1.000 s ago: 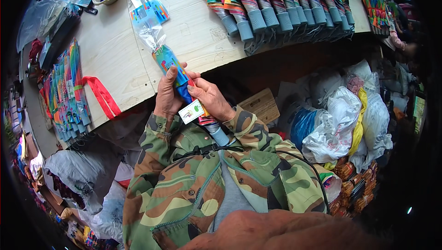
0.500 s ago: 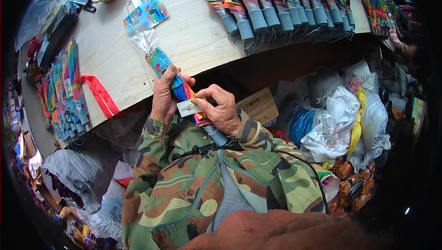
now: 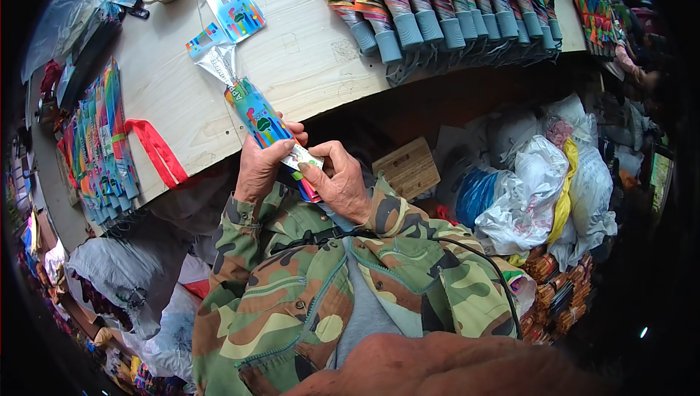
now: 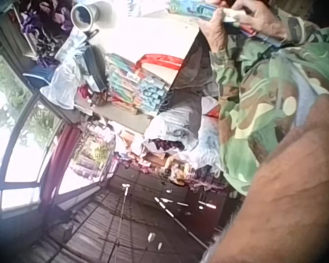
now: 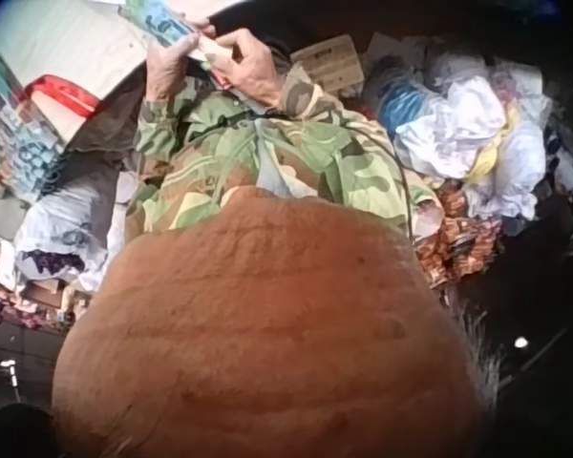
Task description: Packaging individual small umbrellas into clear plastic protective sleeves.
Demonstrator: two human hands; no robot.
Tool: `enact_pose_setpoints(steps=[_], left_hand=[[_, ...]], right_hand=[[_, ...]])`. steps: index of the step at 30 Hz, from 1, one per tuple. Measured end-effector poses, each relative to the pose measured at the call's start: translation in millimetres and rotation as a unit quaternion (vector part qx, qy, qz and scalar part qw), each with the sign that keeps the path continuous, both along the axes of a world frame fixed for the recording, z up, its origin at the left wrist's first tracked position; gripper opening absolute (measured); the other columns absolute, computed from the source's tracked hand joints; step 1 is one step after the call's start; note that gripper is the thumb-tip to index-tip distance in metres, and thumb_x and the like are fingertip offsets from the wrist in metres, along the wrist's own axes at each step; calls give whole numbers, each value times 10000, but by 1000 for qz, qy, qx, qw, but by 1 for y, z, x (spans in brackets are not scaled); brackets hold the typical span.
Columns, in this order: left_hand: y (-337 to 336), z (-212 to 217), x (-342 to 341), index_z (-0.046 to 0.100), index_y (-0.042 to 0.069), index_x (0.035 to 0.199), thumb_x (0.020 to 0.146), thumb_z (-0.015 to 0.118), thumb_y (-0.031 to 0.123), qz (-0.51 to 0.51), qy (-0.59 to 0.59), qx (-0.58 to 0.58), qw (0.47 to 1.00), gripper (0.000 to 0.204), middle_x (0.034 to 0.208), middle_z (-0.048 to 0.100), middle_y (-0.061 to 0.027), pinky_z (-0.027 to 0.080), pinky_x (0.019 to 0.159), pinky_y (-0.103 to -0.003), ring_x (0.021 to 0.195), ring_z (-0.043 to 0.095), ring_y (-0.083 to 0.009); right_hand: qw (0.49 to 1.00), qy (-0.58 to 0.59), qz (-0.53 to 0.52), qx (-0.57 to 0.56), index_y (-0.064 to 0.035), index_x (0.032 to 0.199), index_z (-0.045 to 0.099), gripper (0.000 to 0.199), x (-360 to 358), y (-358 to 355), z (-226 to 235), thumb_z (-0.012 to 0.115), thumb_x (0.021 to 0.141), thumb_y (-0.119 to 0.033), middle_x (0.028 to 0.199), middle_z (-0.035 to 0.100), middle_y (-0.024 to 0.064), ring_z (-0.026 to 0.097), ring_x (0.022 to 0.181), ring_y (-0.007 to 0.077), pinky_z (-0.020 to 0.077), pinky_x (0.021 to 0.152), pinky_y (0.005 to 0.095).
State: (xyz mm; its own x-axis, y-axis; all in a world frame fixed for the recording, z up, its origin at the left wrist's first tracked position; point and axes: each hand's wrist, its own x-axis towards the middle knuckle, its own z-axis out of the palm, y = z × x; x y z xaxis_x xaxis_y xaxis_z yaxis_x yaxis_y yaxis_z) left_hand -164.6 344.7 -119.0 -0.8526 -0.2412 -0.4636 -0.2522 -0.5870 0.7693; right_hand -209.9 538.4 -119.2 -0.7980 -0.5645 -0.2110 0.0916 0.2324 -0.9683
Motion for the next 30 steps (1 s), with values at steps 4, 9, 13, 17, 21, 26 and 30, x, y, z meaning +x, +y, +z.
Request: enact_pose_setpoints(steps=[4,9,13,17,21,26,30], left_hand=[[4,-1,1,348,-64,1525,925,805,185,34,14,14,999,795,1236,714,-201,608,1049,-477,1132,746,-304],[-7,2,-9,551,-38,1391,1110,651,429,170,93,138,971,554,1108,760,-211,621,1042,-537,1051,771,-347],[-9,-1,-21,631,-15,1264,1109,622,530,176,122,140,967,567,991,766,-204,634,1001,-549,960,780,-359],[23,-2,-13,615,0,1285,1085,655,559,141,102,152,973,595,1072,776,-219,618,981,-475,1047,769,-313],[17,-1,-19,623,4,1279,1084,678,511,161,94,165,968,546,1137,763,-219,636,946,-454,1073,768,-322],[-12,-8,-22,655,9,1220,1045,766,396,212,73,201,954,439,1012,796,-197,677,920,-497,972,810,-352],[-23,-9,-21,666,-7,1195,1055,758,343,231,89,191,950,388,977,807,-191,674,959,-508,951,819,-357]], right_hand=[[998,-52,-4,-34,6,1177,613,378,8,-2,2,825,999,-252,1044,724,183,745,940,290,587,807,407],[999,-41,19,-17,3,1116,602,329,4,-8,16,828,988,-199,1018,714,180,734,898,301,579,780,417],[999,9,22,-27,-6,1044,604,281,-1,-18,12,834,965,-147,961,686,158,709,853,305,555,747,434],[994,18,-21,-101,20,1047,621,234,-22,-44,13,817,988,-93,1099,732,135,733,972,166,605,835,329],[994,-50,-9,-98,37,1118,630,282,-33,-52,14,813,1003,-144,1215,714,140,712,1064,159,601,906,334],[994,5,100,-47,72,1289,635,376,-28,-37,34,778,1021,-150,1209,704,147,741,1062,190,624,899,350],[970,211,102,-59,42,1379,648,484,-20,-33,39,799,958,-143,1232,692,207,739,1080,362,614,883,435]])
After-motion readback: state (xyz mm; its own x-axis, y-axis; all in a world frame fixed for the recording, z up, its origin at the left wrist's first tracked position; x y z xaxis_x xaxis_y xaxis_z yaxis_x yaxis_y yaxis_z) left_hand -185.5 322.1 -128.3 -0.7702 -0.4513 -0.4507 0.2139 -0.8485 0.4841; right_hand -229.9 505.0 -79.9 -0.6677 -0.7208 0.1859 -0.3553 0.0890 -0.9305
